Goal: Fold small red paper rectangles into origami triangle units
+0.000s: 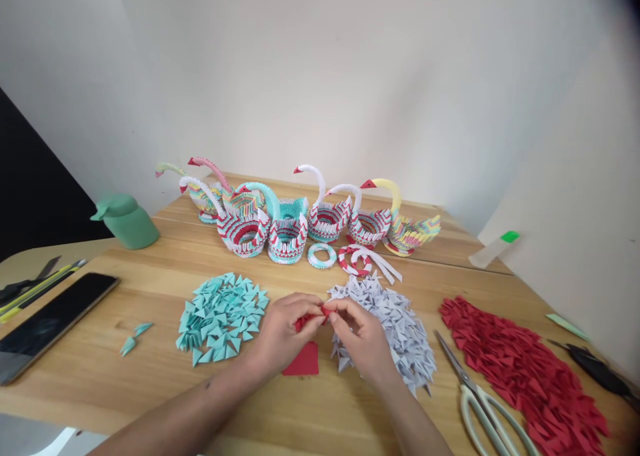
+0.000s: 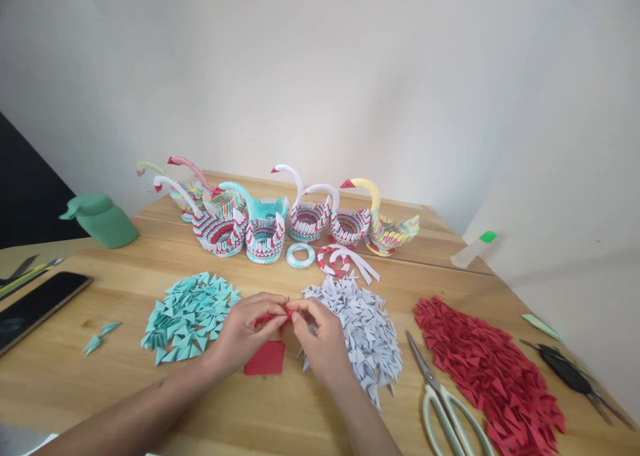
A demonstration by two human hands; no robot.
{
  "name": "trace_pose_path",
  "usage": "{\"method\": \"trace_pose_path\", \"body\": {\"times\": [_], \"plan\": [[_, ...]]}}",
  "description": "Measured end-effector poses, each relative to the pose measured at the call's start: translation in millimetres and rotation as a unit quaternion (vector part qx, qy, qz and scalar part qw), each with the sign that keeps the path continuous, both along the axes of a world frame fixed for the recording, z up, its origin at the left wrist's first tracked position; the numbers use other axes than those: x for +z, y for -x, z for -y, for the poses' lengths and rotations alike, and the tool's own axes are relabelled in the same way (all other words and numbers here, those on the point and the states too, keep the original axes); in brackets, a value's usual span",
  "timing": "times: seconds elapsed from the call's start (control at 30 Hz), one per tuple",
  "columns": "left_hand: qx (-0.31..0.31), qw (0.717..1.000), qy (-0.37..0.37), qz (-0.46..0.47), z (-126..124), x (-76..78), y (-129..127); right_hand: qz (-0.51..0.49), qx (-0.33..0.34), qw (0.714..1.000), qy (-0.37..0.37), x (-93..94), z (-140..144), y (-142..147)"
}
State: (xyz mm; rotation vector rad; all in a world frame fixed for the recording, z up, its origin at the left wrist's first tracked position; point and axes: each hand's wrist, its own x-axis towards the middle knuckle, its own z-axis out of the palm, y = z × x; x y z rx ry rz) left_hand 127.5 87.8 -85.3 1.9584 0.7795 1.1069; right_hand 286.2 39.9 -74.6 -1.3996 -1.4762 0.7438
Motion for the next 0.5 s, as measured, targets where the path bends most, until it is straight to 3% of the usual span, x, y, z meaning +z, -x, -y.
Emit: {"method": "trace_pose_path", "body": {"times": [0.5], "plan": [[0.008,1.000,-0.010,-0.021,2.8,-0.1,-3.0,0.094,-0.010,0.993,-0.066,0.0,1.7,3.9]]}}
